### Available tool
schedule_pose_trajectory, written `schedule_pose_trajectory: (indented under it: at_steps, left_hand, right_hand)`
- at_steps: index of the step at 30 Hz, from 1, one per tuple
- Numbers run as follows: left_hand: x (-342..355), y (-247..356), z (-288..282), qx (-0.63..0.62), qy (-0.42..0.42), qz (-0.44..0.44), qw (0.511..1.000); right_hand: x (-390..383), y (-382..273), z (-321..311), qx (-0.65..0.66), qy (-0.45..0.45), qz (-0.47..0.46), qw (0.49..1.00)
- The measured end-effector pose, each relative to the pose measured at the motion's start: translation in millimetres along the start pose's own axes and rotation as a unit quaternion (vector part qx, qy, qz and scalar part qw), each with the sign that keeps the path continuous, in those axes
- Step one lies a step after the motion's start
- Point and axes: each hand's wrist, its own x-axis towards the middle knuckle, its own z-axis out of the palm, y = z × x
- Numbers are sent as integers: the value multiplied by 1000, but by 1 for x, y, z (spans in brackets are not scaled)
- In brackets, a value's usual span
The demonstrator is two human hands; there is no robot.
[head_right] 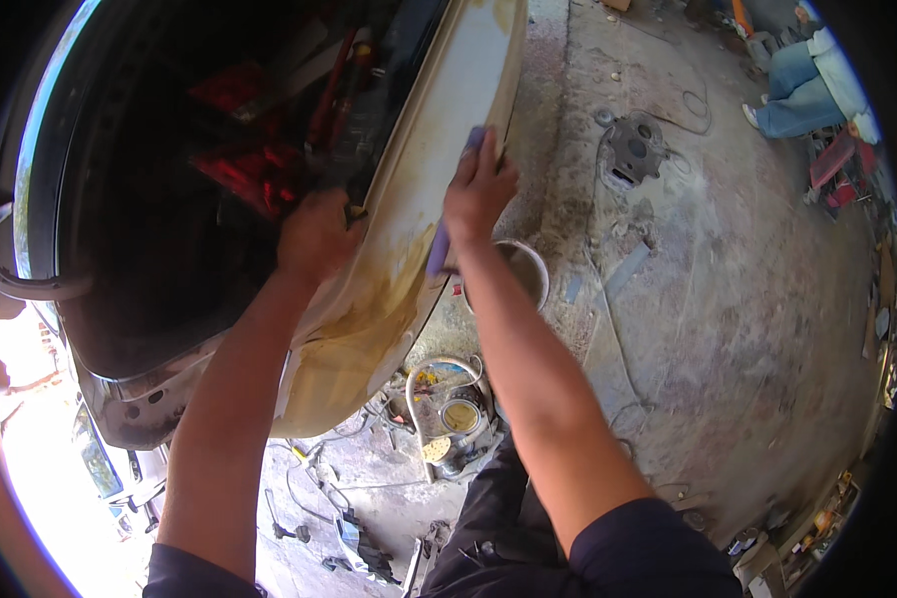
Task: The person applies a beige body filler to the rear bumper of a white car using a purple spreader. They repeatedly dip the spreader into a bucket to retrieve more filler and smooth it onto the surface.
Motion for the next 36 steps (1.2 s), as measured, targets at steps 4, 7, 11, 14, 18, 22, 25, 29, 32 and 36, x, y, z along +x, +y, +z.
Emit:
schedule_pose_trajectory:
  at_steps: [4,7,11,14,18,22,25,29,32,36]
  left_hand:
    - [-16,-12,-1,59,49,19,997]
    - [-13,-11,4,53,58,48,996]
    - [-18,-14,2,70,46,28,996]
    - [-6,0,0,37,56,44,997]
    - [-5,1,-4,71,44,37,996]
    - [-9,-2,-2,104,37,56,992]
    - [-12,-10,4,102,61,68,991]
    - [-15,-14,7,91,68,70,991]
    - [-6,-5,5,80,70,87,990]
    - [-7,-14,2,86,36,68,993]
  right_hand:
    - [-165,-85,-49,54,-99,-12,994]
    - [-222,-105,-79,94,-156,32,983]
    - [-106,-54,-35,72,-118,0,990]
    - [24,6,-5,-5,-86,42,995]
    - [-49,-29,-16,44,-72,20,996]
    - [-229,-107,-88,85,-187,26,978]
    - [-222,-91,-79,121,-185,35,975]
    - [-83,-22,-18,70,-85,29,993]
    - [-6,26,10,83,-48,51,994]
    - [-92,-28,-13,95,-23,54,994]
